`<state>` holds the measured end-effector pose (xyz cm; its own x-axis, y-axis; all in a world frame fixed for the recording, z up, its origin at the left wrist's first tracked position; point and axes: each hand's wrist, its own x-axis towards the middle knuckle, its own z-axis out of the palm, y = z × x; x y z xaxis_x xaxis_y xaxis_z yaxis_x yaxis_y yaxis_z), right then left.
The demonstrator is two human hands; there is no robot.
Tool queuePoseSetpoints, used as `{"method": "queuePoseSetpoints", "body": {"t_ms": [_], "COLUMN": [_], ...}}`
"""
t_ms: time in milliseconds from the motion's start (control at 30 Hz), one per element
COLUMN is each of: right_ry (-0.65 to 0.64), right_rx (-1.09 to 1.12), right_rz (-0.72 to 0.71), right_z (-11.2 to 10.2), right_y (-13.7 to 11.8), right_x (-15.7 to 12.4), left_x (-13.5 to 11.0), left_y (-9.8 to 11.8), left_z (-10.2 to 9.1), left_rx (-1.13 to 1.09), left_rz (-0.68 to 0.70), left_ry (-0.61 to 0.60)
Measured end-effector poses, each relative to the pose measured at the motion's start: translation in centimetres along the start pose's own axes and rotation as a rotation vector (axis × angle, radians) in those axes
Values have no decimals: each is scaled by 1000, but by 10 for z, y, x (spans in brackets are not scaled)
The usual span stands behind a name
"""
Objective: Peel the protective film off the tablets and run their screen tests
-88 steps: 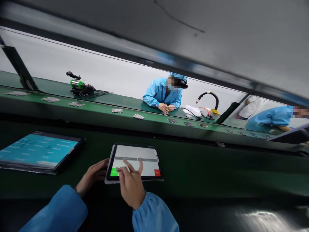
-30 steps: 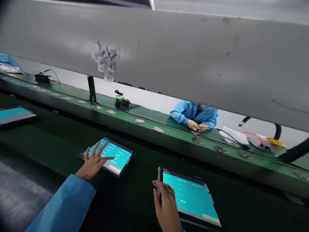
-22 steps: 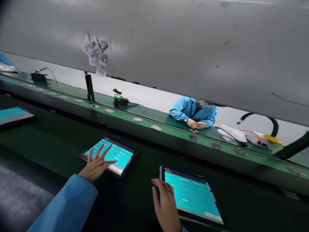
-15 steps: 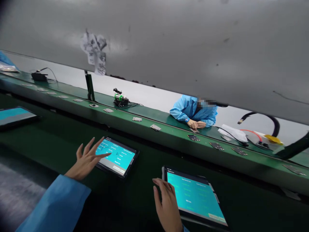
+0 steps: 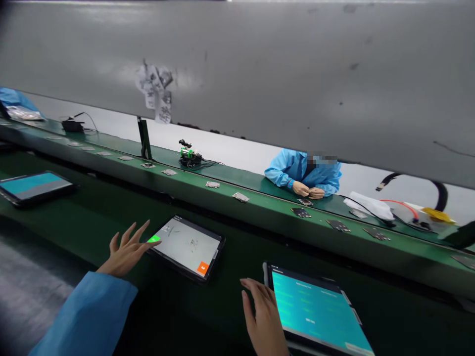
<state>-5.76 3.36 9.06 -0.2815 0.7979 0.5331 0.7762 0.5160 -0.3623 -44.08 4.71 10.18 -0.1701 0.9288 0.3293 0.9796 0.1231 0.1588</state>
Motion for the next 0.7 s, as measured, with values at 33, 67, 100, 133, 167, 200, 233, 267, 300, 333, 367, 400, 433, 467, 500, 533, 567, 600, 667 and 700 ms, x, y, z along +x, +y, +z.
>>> {"method": "queuePoseSetpoints", "body": {"t_ms": [33,67,100,133,167,200,233,267,300,333,367,400,433,467,500,533,567,600,667,700], "right_ry": [-3,-7,-13,-17,-19,-21,-18,-16,-16,-19,-27,-37,-49,-61,-70,-79,-86,-93,-104,-112], "right_rx": [-1,-2,-3,-3,-5,-5,-5,-5,-4,-1,0,1,0,0,1,4,10,15,17,14], "right_rz": [3,9,16,24,29,34,34,33,33,37,45,58,72,86,97,106,112,118,131,137], "right_z": [0,-1,-1,-1,-1,-1,-1,-1,-1,-1,-1,-1,0,0,1,2,2,2,2,2], "right_y": [0,0,-1,-1,-1,-2,-2,-2,-2,-1,-1,0,1,2,2,3,3,3,2,1], "right_x": [0,0,-1,-1,-1,-1,-1,-1,-1,-1,-1,-1,-2,-2,-2,-2,-2,-2,-3,-3], "left_x": [0,-1,-1,-2,-3,-4,-5,-5,-5,-5,-4,-2,-1,1,4,6,8,10,14,16], "left_y": [-1,-2,-3,-3,-3,-2,-1,0,2,3,4,4,4,3,2,0,-2,-3,-6,-7], "left_z": [0,0,-1,-1,-1,-2,-2,-3,-4,-5,-7,-10,-12,-13,-14,-13,-11,-7,4,10], "left_rx": [8,15,23,30,36,40,42,41,38,32,24,12,-2,-18,-35,-55,-77,-103,-170,-210], "left_rz": [0,-2,-6,-10,-13,-14,-12,-10,-8,-8,-15,-30,-50,-68,-79,-79,-63,-41,7,21], "left_ry": [0,-1,-1,-3,-6,-12,-22,-33,-42,-48,-46,-40,-31,-27,-30,-47,-77,-112,-168,-182]}}
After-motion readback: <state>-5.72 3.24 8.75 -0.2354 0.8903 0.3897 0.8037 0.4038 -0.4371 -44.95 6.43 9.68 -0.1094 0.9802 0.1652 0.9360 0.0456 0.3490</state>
